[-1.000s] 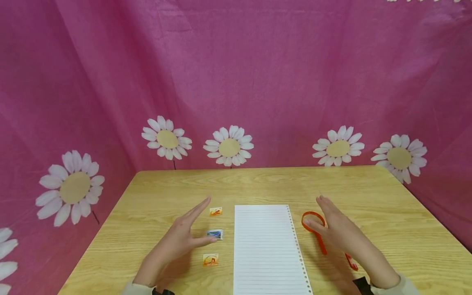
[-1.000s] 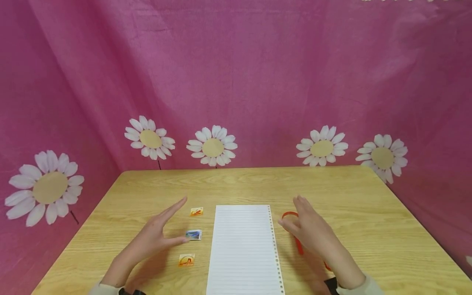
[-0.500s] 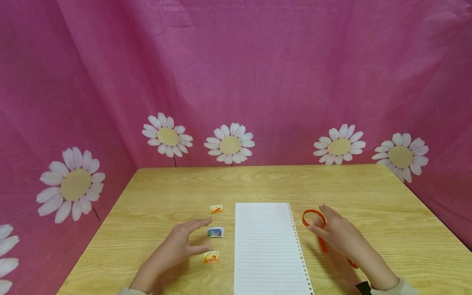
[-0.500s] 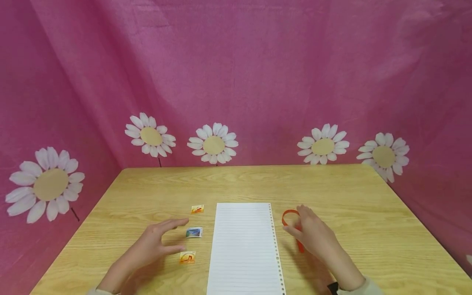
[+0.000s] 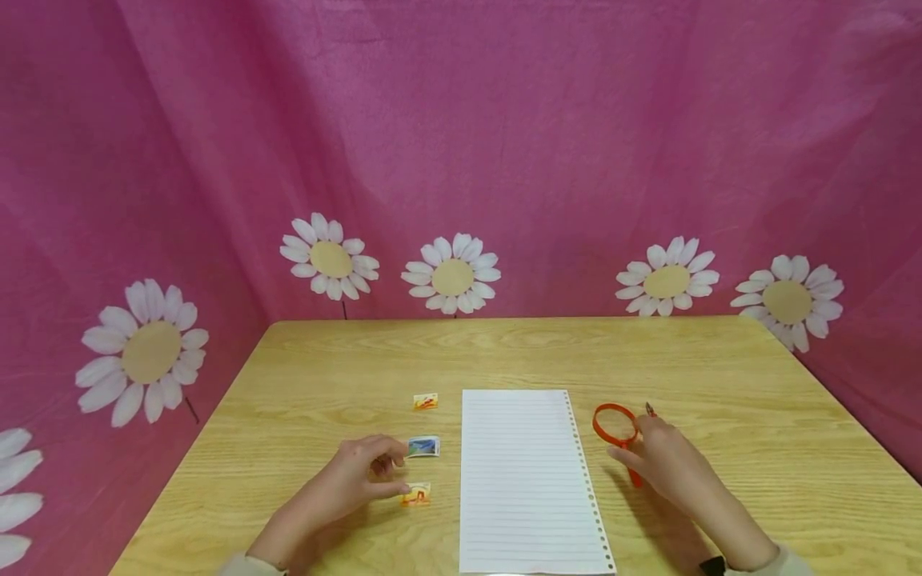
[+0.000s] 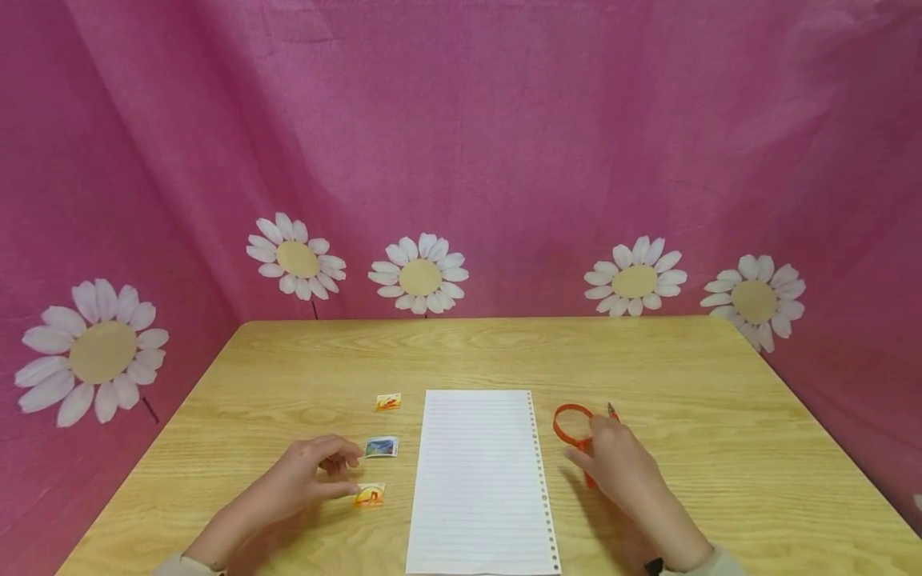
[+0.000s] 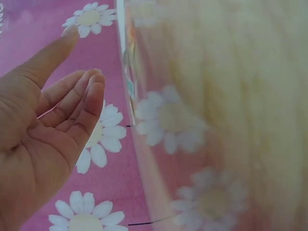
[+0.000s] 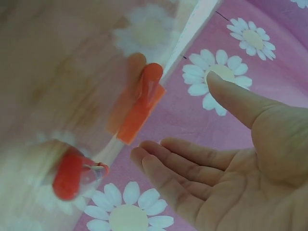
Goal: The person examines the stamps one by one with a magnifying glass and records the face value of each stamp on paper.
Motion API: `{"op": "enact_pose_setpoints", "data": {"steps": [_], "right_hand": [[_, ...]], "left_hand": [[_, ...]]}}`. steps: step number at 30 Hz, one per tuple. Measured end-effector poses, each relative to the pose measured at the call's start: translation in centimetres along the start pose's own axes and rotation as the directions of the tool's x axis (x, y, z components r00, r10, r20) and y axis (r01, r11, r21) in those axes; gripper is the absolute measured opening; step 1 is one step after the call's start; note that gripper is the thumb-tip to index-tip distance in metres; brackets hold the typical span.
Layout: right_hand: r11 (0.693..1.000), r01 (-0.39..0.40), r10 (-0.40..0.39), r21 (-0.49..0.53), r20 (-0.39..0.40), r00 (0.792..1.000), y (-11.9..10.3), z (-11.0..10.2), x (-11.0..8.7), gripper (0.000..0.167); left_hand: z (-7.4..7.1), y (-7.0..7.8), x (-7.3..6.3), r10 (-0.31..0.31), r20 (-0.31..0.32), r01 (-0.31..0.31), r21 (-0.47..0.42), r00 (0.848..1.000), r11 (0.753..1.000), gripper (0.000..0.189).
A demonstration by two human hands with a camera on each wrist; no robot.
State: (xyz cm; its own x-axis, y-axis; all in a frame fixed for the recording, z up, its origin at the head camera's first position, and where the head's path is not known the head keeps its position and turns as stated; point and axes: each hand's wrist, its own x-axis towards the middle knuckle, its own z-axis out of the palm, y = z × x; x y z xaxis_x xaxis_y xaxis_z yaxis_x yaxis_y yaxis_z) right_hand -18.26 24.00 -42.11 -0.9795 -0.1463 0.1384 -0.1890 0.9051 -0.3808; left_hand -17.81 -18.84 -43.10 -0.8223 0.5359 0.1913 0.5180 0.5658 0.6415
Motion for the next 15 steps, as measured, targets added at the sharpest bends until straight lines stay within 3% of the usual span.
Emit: {"op": "enact_pose_setpoints", "data": {"steps": [15], "right_hand": [[1.0,-0.01,0.011,-0.006,0.085,0.996,0.57,0.37,-0.01,0.035]], "left_hand": [[0.73,-0.71,-0.37,-0.041,0.071,0.045,-0.046,0.997,0.998,0.022]]}}
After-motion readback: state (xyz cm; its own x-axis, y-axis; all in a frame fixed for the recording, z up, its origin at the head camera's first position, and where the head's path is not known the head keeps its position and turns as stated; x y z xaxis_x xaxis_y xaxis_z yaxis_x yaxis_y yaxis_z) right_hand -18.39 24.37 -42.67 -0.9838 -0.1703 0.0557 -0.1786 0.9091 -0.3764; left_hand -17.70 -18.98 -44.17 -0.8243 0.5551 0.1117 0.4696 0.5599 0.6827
